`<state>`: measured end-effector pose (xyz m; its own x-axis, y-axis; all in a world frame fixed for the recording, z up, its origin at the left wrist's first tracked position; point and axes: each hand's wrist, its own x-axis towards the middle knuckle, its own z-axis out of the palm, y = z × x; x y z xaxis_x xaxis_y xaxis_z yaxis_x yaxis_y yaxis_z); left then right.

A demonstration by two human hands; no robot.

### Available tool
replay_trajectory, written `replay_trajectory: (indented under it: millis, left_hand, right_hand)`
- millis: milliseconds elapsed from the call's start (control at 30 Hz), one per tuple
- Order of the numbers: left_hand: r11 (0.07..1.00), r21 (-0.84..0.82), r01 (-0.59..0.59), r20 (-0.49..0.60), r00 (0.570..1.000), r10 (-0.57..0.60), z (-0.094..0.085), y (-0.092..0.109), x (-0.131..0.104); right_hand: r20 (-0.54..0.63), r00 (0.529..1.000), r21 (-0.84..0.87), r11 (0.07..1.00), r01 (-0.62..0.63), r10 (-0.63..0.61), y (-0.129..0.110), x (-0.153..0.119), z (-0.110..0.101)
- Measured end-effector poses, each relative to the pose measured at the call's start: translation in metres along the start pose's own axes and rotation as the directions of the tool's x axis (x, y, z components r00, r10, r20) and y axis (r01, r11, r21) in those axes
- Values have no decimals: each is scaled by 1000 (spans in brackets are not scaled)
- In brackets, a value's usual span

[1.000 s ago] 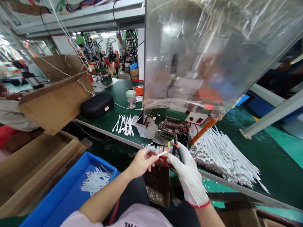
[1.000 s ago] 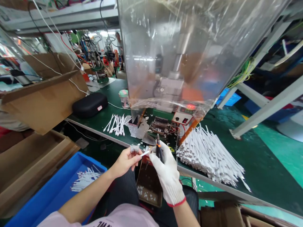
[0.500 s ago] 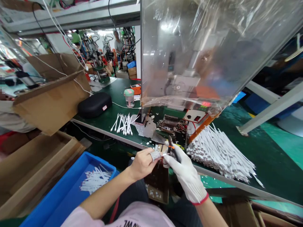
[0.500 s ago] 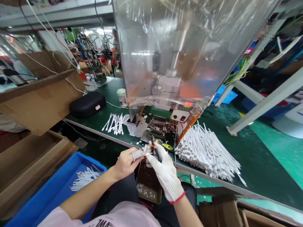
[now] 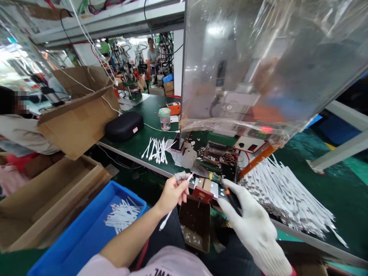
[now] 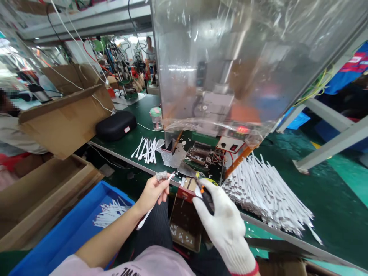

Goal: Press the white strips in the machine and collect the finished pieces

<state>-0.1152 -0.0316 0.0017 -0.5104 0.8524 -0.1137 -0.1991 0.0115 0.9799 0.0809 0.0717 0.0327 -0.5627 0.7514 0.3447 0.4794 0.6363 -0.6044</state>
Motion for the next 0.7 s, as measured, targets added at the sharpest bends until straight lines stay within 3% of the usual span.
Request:
replay_trajectory:
  millis: [167,333,433,467,567,633,700]
  left_hand:
    - [994,-66,86,59,995,-82,6,-2,-3]
    - [992,104,70,46,996,-75,2,-2,-4]
    - [975,211,63,-67,996,-50,-27,8,22]
    - [929,353,112,-235,972,-28,-42,15,38]
    - [881,453,138,-367,929,44,-86,41,98]
    - [845,516,141,-390,917,85,-107,58,139]
    - [799,584,145,-403,906,130,-118,72,165]
  right_hand:
    - [-22,959,-279,923,265,-281,-4,-2,19]
    - [33,940,-376,868,325,-339,-6,-1,20]
    - [27,946,-354,882,311,-323,0,-8,9]
    - [15,950,-348,889,296,-311,5,-11,2]
    - [-40,979,-382,908,170,-200,32,-16,-30]
    - [-99,995,-456,888,-58,14,62,-14,-60]
    - [-172,935,-525,774,-353,310,100,-10,-93]
